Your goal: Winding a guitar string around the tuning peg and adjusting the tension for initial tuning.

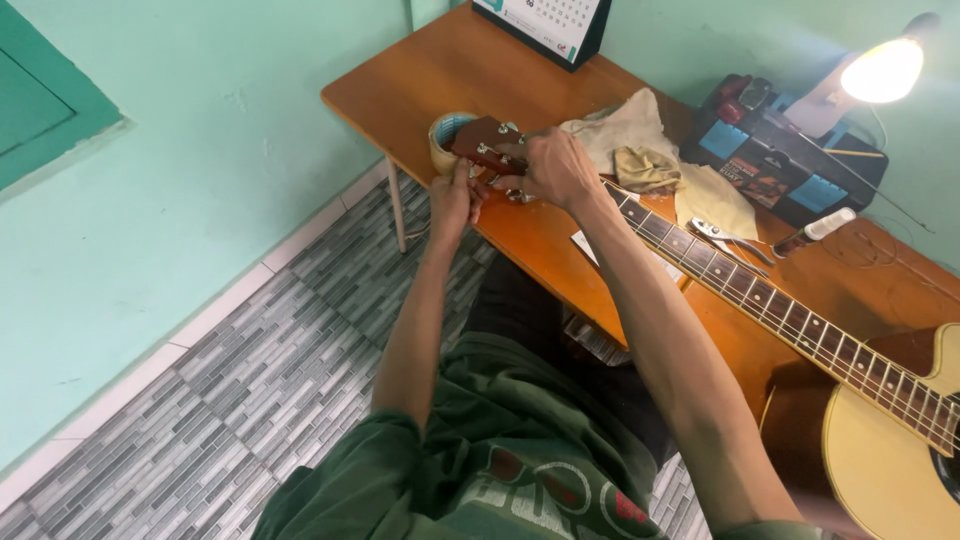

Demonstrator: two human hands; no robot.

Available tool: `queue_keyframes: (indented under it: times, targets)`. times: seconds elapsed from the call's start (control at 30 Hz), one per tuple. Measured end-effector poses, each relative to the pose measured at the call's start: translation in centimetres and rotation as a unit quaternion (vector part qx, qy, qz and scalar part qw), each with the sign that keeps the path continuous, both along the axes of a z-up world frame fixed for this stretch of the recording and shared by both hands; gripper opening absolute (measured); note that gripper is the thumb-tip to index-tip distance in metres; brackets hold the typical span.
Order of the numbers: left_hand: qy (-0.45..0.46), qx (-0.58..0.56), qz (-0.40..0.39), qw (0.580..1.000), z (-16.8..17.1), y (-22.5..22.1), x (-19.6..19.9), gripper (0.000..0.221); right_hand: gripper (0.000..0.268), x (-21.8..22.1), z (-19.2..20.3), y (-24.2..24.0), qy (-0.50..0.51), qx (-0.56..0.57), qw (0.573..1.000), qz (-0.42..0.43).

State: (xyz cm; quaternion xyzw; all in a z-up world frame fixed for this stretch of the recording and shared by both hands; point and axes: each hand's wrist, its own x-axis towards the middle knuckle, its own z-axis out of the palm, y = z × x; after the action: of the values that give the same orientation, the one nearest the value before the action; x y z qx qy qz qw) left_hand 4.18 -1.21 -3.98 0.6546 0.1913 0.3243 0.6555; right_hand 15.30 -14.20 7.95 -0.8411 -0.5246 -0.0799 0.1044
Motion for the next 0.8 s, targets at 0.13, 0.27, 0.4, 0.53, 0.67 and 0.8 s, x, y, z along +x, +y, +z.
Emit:
queue_keyframes:
  times: [0.13,0.27,0.4,0.53,0.67,0.8]
  targets:
    - [-0.018,0.017,0.025,0.999,2.2,-1.2,-1.4,0.057,0.042,-0.4,0.9,-0.7,0.046,0.026,0.997,0.051]
    - [-0.096,0.147,0.089,0.980,2.0,-2.4,-2.3,0.024,0.040,-0.5,1.1,-0.6,0.027,0.022,0.998,0.054]
    - [-0.093,0.202,0.142,0.965,0.6,-2.3,-1.5,0.021,0.041,-0.8,1.5,-0.9,0.018,0.015,0.998,0.060]
    - [-0.077,0.280,0.207,0.934,0.7,-2.6,-1.6,0.020,0.045,0.2,0.1,-0.6,0.004,0.020,0.998,0.052]
    - [-0.020,0.382,0.244,0.891,0.3,-0.7,-0.8,0.031,0.047,1.0,-0.6,-0.3,-0.001,0.017,0.999,0.049]
    - [-0.026,0.354,0.213,0.910,1.0,0.5,-1.1,0.058,0.051,0.8,-0.4,-0.2,0.013,0.017,0.999,0.045]
